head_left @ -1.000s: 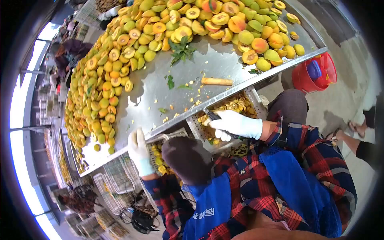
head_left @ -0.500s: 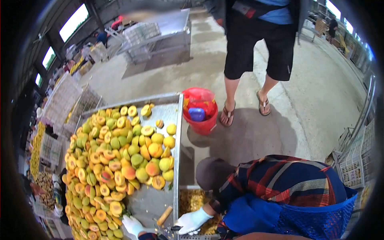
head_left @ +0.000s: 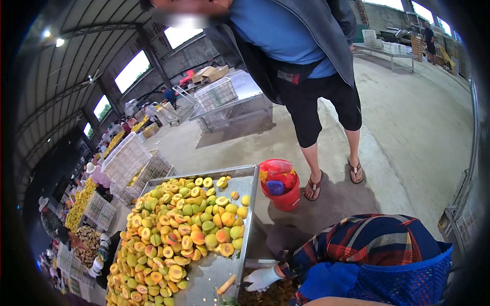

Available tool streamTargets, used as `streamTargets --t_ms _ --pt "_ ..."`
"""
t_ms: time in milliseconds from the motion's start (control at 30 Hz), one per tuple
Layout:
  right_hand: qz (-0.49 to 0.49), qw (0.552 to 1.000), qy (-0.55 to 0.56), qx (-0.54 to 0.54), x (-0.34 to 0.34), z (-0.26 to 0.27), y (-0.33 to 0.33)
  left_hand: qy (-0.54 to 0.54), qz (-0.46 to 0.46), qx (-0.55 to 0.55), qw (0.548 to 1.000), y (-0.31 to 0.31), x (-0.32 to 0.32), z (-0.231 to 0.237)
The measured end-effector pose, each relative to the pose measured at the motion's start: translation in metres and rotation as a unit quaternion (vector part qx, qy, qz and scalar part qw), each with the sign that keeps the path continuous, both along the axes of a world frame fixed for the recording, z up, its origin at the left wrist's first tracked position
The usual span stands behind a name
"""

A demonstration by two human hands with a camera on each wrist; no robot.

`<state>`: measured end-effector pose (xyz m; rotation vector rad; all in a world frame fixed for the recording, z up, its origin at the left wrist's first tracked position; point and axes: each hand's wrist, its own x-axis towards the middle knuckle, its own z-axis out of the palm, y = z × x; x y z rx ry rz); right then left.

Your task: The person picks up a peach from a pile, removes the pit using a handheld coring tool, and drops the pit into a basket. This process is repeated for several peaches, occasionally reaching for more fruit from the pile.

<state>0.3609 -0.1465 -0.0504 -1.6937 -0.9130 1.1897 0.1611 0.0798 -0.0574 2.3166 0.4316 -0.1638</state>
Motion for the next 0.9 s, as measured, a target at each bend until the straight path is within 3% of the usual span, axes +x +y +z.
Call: streamTargets --t_ms 100,200,233,267,300,367,433,467,500,533,567,600,633,700,767,867,900 --pt "-0.003 1.000 -0.017 -0.010 0.000 0.022 -0.013 -0.026 -0.013 0.048 0.998 -0.051 0.007 0.024" --pt "-0.032 0.993 -0.115 0.023 -0.009 0.030 -0.026 -0.056 -0.014 0.135 0.989 -0.088 -0.002 0.024" --pt "-0.020 0.987 -0.156 0.013 -0.003 0.017 -0.022 -0.053 -0.001 0.157 0.986 -0.103 -0.010 0.023" --pt "-0.008 0.988 -0.145 0.057 0.000 -0.003 -0.018 -0.070 0.013 0.111 0.991 -0.101 -0.008 0.040" --pt "-0.017 0.991 -0.128 0.032 0.002 -0.010 -0.015 -0.081 0.035 0.153 0.984 -0.085 -0.005 0.009" --pt "-0.035 0.984 -0.170 0.046 -0.003 0.024 -0.017 -0.150 0.107 0.147 0.972 -0.082 -0.011 0.016" --pt "-0.048 0.971 -0.226 0.065 -0.003 0.061 -0.010 -0.241 0.118 0.129 0.955 -0.082 -0.007 0.034" --pt "-0.011 0.950 -0.302 0.085 0.007 0.052 -0.004 -0.218 0.156 0.065 0.961 -0.084 -0.011 0.038" --pt "0.040 0.963 -0.266 0.020 0.017 0.047 0.008 -0.201 0.178 0.014 0.963 -0.083 -0.011 0.049" --pt "0.044 0.989 -0.142 0.000 0.011 0.053 0.006 -0.164 0.248 -0.109 0.948 -0.082 -0.018 0.051" --pt "0.040 0.998 -0.051 -0.001 0.022 0.071 0.010 -0.165 0.306 -0.215 0.913 -0.072 -0.009 0.058" --pt "0.042 0.996 -0.061 0.040 0.023 0.062 0.013 -0.176 0.317 -0.202 0.910 -0.059 -0.008 0.058" --pt "0.040 0.994 -0.065 0.076 0.030 0.056 0.016 -0.195 0.328 -0.181 0.907 -0.041 0.000 0.059" --pt "0.051 0.980 -0.180 0.062 0.037 0.069 0.019 -0.228 0.339 -0.152 0.900 0.005 0.026 0.054" --pt "0.050 0.920 -0.360 0.147 0.045 0.051 0.026 -0.244 0.311 0.166 0.903 0.058 0.061 0.042" --pt "0.056 0.956 -0.281 0.069 0.037 0.067 0.036 -0.185 0.351 0.289 0.871 0.093 0.131 0.066" --pt "0.037 0.907 -0.395 0.145 0.035 0.058 0.039 -0.220 0.346 0.365 0.836 0.118 0.154 0.051"
